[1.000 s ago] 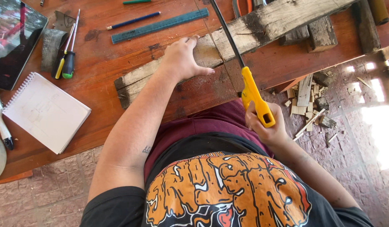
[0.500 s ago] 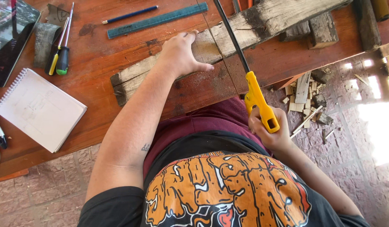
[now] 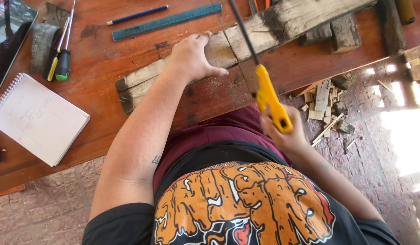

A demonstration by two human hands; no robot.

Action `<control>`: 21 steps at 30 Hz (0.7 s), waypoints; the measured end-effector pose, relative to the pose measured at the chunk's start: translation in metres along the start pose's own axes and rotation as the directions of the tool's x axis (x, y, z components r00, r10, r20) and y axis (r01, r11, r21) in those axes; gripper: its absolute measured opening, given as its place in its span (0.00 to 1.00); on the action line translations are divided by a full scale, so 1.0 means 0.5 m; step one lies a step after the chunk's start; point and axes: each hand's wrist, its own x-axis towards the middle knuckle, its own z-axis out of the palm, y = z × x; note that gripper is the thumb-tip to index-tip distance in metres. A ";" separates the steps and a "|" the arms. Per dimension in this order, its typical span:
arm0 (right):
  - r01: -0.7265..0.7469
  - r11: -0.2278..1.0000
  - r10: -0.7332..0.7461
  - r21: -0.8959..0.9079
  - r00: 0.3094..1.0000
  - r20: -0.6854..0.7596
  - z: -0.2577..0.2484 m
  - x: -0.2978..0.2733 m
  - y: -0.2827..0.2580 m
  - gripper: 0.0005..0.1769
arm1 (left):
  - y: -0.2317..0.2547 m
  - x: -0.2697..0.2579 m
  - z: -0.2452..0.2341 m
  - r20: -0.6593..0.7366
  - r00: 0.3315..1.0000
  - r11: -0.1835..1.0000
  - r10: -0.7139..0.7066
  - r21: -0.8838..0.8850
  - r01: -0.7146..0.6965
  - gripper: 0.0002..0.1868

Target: The person uses a yellow hand saw to cut a piece of wood on a workbench. They hold the wood steady with their left hand while sawing with their right hand, completing the cut by the end of the clip.

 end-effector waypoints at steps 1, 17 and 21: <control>-0.015 0.999 0.015 0.028 1.000 0.022 -0.010 -0.025 -0.018 0.13 | -0.007 0.008 0.005 -0.040 0.999 0.999 0.031 -0.012 -0.032 0.71; -0.052 0.997 0.055 -0.050 0.997 0.061 -0.015 -0.031 -0.044 0.15 | -0.013 0.014 0.040 -0.079 0.996 0.982 0.042 0.185 -0.027 0.68; -0.023 1.000 0.022 0.016 0.997 0.076 -0.015 -0.042 -0.016 0.12 | -0.017 0.013 0.058 -0.153 0.988 0.966 0.011 0.256 0.029 0.70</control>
